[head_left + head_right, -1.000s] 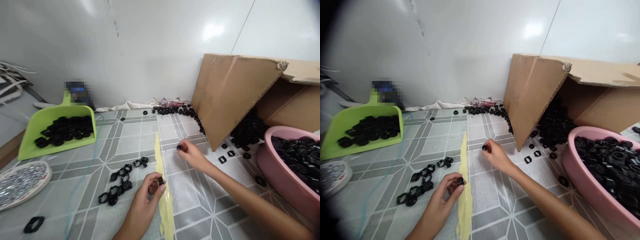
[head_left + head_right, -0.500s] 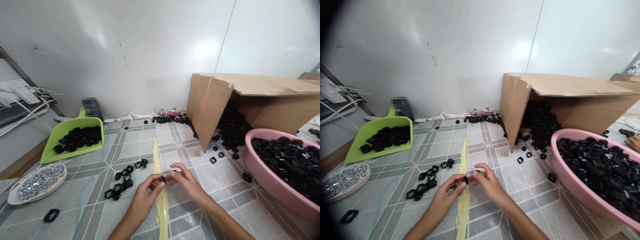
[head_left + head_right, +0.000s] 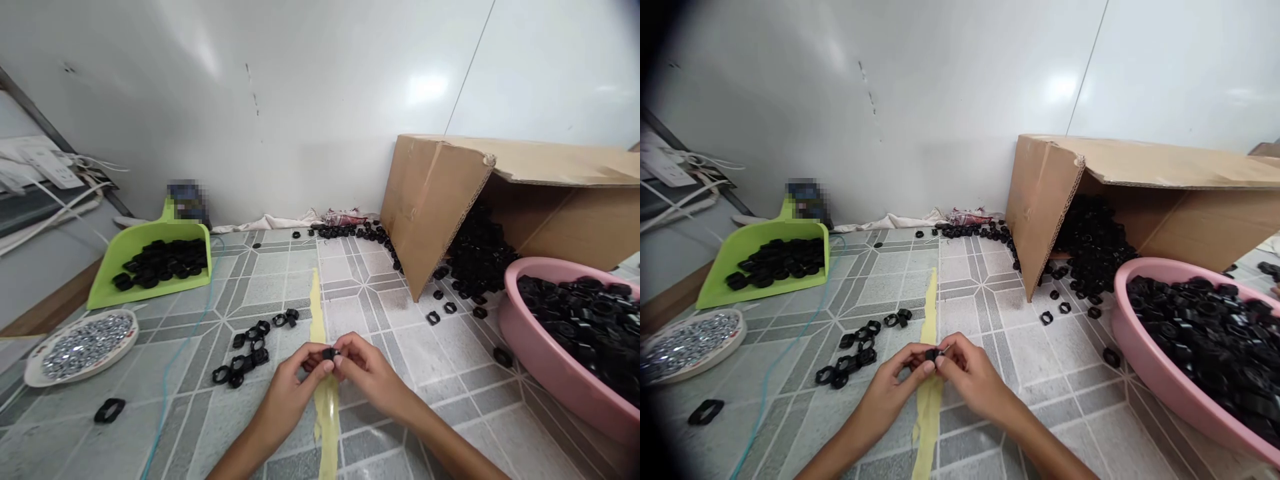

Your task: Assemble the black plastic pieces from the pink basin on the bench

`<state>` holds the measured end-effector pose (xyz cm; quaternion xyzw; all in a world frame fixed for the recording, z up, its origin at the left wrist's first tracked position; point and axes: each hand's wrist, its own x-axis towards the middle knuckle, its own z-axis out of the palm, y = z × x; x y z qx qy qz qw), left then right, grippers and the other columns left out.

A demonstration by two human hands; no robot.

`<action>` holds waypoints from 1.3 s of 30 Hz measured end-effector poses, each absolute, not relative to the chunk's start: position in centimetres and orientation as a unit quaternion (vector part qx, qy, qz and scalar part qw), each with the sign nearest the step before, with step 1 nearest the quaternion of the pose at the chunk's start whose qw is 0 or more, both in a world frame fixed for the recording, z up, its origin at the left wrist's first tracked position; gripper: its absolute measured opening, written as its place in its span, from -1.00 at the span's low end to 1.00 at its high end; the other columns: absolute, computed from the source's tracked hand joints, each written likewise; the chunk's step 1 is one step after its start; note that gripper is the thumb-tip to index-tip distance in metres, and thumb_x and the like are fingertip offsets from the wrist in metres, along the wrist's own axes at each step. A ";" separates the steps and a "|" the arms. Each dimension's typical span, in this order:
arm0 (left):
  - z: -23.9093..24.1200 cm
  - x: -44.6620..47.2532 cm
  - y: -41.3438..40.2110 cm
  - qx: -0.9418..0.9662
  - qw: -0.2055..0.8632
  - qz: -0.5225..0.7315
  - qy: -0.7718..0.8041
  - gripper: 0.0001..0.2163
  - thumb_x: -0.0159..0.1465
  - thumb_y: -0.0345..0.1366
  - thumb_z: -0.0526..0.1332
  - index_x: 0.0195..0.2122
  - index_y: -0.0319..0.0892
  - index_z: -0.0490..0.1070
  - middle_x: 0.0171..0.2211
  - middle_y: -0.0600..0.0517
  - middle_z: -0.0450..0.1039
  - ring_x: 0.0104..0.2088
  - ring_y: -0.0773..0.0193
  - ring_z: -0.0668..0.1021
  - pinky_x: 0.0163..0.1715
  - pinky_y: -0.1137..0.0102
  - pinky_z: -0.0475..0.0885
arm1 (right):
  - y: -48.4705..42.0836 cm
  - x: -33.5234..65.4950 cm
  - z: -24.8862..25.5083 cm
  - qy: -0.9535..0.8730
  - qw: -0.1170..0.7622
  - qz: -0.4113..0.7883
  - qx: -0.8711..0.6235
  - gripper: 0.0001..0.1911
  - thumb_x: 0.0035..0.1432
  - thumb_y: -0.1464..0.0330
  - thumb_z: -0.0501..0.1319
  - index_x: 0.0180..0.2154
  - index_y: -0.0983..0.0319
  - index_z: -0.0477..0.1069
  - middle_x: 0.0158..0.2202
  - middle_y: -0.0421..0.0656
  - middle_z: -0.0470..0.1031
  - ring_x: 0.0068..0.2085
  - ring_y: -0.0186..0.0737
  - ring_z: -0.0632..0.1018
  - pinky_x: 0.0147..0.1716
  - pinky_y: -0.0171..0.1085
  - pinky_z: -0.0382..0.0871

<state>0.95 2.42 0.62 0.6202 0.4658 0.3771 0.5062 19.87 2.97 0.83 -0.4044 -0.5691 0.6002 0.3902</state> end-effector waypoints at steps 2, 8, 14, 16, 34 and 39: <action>0.6 0.8 2.5 0.609 0.520 0.384 0.459 -0.76 0.35 -0.11 0.22 -0.07 -0.11 0.50 -0.24 0.01 0.58 -0.18 0.15 0.55 -0.12 0.36 0.39 | 2.9 20.1 1.0 -0.566 0.382 0.620 -0.385 -0.76 0.36 0.17 0.18 -0.10 0.20 0.36 -0.36 -0.20 0.48 -0.27 -0.22 0.53 -0.25 -0.26 0.35; 0.4 0.6 2.6 0.600 0.533 0.383 0.458 -0.76 0.31 -0.10 0.28 -0.13 -0.14 0.53 -0.26 0.00 0.58 -0.21 0.17 0.54 -0.17 0.37 0.40 | 2.8 20.5 0.9 -0.640 0.363 0.549 -0.397 -0.73 0.39 0.20 0.16 0.04 0.17 0.40 -0.21 -0.14 0.54 -0.18 -0.19 0.55 -0.16 -0.21 0.40; 0.7 0.7 2.5 0.537 0.581 0.393 0.468 -0.73 0.27 -0.05 0.31 -0.19 -0.15 0.46 -0.31 0.00 0.55 -0.31 0.22 0.52 -0.34 0.42 0.41 | 2.4 20.3 1.2 -0.674 0.410 0.454 -0.414 -0.86 0.34 0.32 0.23 -0.09 0.17 0.49 -0.13 -0.13 0.53 -0.13 -0.19 0.55 -0.11 -0.21 0.45; 0.7 0.7 2.6 0.530 0.591 0.395 0.463 -0.72 0.26 -0.05 0.32 -0.19 -0.15 0.44 -0.32 0.02 0.53 -0.35 0.26 0.51 -0.36 0.44 0.40 | 2.1 20.1 1.0 -0.700 0.427 0.406 -0.403 -0.86 0.36 0.36 0.21 -0.07 0.16 0.48 -0.11 -0.12 0.53 -0.11 -0.18 0.55 -0.08 -0.19 0.47; 2.7 1.2 2.1 0.451 0.659 0.393 0.456 -0.63 0.22 0.03 0.33 -0.23 -0.22 0.52 -0.49 0.10 0.38 -0.54 0.40 0.20 -0.50 0.46 0.09 | 1.8 20.9 0.2 -0.872 0.410 0.059 -0.262 -0.40 0.31 0.64 0.11 0.34 0.31 0.14 0.04 0.12 0.50 0.08 0.03 0.52 -0.04 -0.01 0.59; 3.1 1.1 1.8 0.386 0.721 0.381 0.432 -0.64 0.28 0.02 0.29 -0.35 -0.24 0.50 -0.51 0.11 0.31 -0.55 0.42 0.13 -0.49 0.46 0.06 | 1.9 21.1 0.5 -0.887 0.394 0.055 -0.235 -0.44 0.33 0.62 0.08 0.32 0.31 0.18 0.04 0.11 0.51 0.11 0.04 0.52 0.01 0.03 0.58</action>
